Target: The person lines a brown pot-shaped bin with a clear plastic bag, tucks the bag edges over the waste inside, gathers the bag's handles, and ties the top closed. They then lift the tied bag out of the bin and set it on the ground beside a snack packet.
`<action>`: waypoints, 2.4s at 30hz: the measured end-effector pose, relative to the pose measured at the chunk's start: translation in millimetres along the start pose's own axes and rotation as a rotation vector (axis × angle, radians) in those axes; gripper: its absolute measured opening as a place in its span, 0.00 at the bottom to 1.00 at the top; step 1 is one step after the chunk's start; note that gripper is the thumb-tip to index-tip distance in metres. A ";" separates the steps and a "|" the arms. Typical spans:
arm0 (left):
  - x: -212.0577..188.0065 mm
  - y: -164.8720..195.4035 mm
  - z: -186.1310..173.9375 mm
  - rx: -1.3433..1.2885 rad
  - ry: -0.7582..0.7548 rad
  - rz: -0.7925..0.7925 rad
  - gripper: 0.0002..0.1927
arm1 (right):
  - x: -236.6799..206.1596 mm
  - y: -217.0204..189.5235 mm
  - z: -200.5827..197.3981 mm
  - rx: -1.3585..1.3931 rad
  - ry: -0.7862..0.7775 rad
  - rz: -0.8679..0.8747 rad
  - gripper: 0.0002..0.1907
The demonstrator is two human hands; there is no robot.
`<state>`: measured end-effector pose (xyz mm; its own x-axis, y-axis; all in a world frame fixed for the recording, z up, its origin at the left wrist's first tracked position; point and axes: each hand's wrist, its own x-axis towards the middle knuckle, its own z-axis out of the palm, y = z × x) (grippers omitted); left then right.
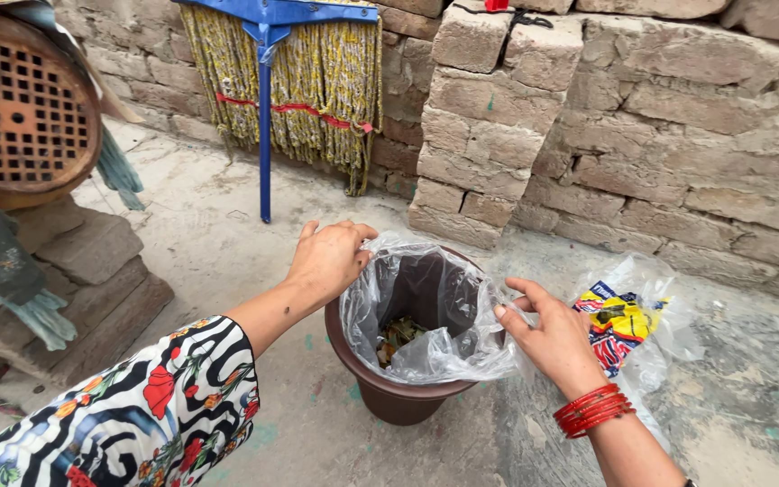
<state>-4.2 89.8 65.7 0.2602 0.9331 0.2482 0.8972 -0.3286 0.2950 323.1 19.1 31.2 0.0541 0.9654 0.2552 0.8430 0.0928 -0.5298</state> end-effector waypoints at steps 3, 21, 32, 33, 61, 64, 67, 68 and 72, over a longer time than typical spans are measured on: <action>-5.3 1.1 -6.6 0.008 0.009 0.002 0.17 | -1.7 -3.4 -1.1 0.029 -0.013 0.004 0.29; -30.0 8.3 -31.6 -0.075 0.030 -0.008 0.18 | -9.3 -11.9 -31.4 0.203 -0.222 -0.217 0.40; -31.2 12.5 -38.2 0.031 0.073 0.170 0.08 | -9.9 -12.1 -54.3 -0.135 -0.358 -0.425 0.30; -30.9 12.3 -37.9 0.057 0.077 0.194 0.08 | -10.0 -11.8 -53.6 -0.174 -0.350 -0.391 0.26; -38.0 6.7 -42.0 0.532 0.151 0.719 0.18 | -7.8 4.8 -36.6 -0.116 -0.128 -0.489 0.10; -37.9 4.8 -37.2 0.603 0.114 0.737 0.21 | -9.4 0.9 -36.7 -0.091 -0.133 -0.434 0.11; -33.7 3.0 -33.2 0.621 0.099 0.715 0.22 | -11.1 -3.4 -39.4 -0.084 -0.097 -0.421 0.14; -32.5 1.8 -32.8 0.618 0.115 0.709 0.22 | -11.8 -5.0 -39.9 -0.076 -0.071 -0.432 0.15; -29.2 0.1 -30.8 0.660 0.113 0.652 0.21 | -12.0 -8.4 -41.6 -0.056 -0.050 -0.410 0.16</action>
<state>-22.7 58.0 86.9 0.7782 0.5629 0.2784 0.6165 -0.6006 -0.5091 337.7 -3.4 66.2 -0.3170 0.8618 0.3959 0.8172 0.4601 -0.3472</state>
